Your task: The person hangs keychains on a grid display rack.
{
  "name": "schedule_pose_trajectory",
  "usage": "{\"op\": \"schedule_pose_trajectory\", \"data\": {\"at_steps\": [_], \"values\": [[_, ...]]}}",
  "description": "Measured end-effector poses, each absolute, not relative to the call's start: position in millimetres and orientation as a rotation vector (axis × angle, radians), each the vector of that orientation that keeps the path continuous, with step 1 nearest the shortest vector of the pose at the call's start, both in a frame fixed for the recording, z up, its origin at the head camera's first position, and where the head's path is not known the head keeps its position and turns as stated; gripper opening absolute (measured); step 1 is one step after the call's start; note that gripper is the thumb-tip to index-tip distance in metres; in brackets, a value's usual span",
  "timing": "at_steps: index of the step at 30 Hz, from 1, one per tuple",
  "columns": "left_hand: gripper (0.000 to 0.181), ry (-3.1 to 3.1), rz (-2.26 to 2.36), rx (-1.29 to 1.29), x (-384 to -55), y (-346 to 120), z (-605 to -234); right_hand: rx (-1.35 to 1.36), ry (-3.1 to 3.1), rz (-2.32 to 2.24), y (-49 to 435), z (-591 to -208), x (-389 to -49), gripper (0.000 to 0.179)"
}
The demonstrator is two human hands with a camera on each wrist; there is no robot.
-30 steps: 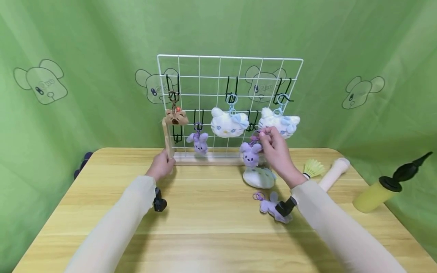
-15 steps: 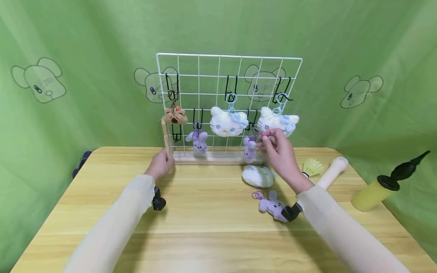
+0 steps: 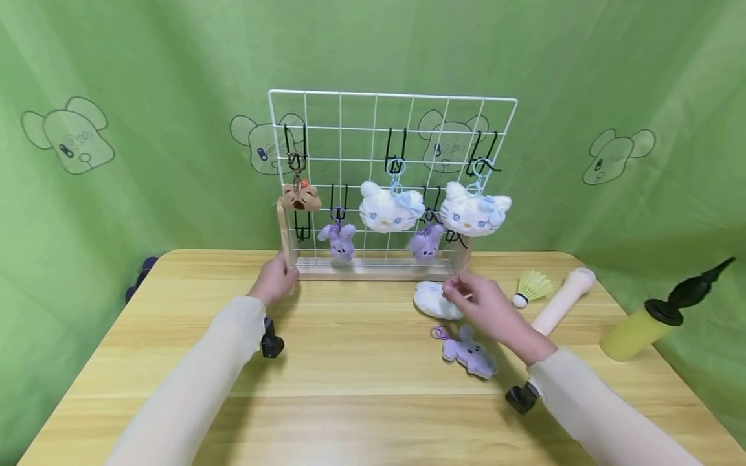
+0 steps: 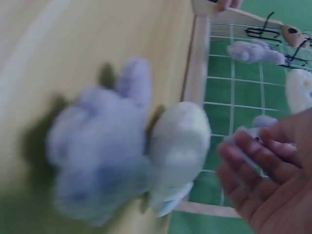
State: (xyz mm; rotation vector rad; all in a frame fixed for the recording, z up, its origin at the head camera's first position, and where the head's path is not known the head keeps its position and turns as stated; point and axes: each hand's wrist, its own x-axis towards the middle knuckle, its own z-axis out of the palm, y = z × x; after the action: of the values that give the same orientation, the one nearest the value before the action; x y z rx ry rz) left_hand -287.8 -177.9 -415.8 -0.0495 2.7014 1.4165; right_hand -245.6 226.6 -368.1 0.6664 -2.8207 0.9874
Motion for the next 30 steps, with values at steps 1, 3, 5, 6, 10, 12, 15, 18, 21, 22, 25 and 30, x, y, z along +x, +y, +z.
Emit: {"op": "schedule_pose_trajectory", "data": {"at_steps": [1, 3, 5, 6, 10, 12, 15, 18, 21, 22, 25, 30], "values": [[0.057, 2.698, 1.419, -0.047, -288.1, -178.1, -416.1, 0.675, -2.868, 0.969, 228.6, -371.5, -244.6, 0.013], [0.057, 2.691, 1.425, -0.045, -288.8, -178.3, -416.9, 0.681, -2.957, 0.928, 231.9, -377.8, -242.4, 0.011], [0.057, 2.69, 1.427, -0.049, -289.2, -178.5, -417.3, 0.678, -3.031, 0.894, 233.9, -384.0, -239.6, 0.01], [0.057, 2.689, 1.43, -0.048, -289.4, -178.6, -417.4, 0.674, -3.06, 0.868, 234.6, -387.0, -238.0, 0.011], [0.057, 2.686, 1.435, -0.048, -289.6, -178.6, -417.4, 0.677, -3.116, 0.742, 235.6, -397.8, -232.6, 0.015], [0.058, 2.682, 1.437, -0.048, -289.4, -178.6, -417.1, 0.678, -3.128, 0.709, 234.9, -402.3, -231.7, 0.018], [0.057, 2.688, 1.432, -0.048, -288.0, -178.6, -416.4, 0.672, -3.144, 0.694, 232.9, -406.6, -231.7, 0.021], [0.057, 2.692, 1.429, -0.05, -286.9, -178.5, -415.5, 0.659, -3.147, 0.695, 230.7, -408.0, -231.3, 0.021], [0.057, 2.694, 1.432, -0.052, -287.2, -178.5, -416.0, 0.654, -3.15, 0.703, 229.2, -408.0, -230.5, 0.02], [0.058, 2.694, 1.431, -0.053, -287.4, -178.5, -416.3, 0.65, -3.153, 0.71, 229.0, -408.1, -230.7, 0.02], [0.058, 2.703, 1.423, -0.047, -287.9, -178.4, -416.8, 0.649, -3.161, 0.744, 229.2, -407.9, -230.3, 0.021], [0.057, 2.7, 1.428, -0.053, -287.4, -177.2, -415.5, 0.665, -3.157, 0.841, 231.8, -408.6, -228.3, 0.024]]}}
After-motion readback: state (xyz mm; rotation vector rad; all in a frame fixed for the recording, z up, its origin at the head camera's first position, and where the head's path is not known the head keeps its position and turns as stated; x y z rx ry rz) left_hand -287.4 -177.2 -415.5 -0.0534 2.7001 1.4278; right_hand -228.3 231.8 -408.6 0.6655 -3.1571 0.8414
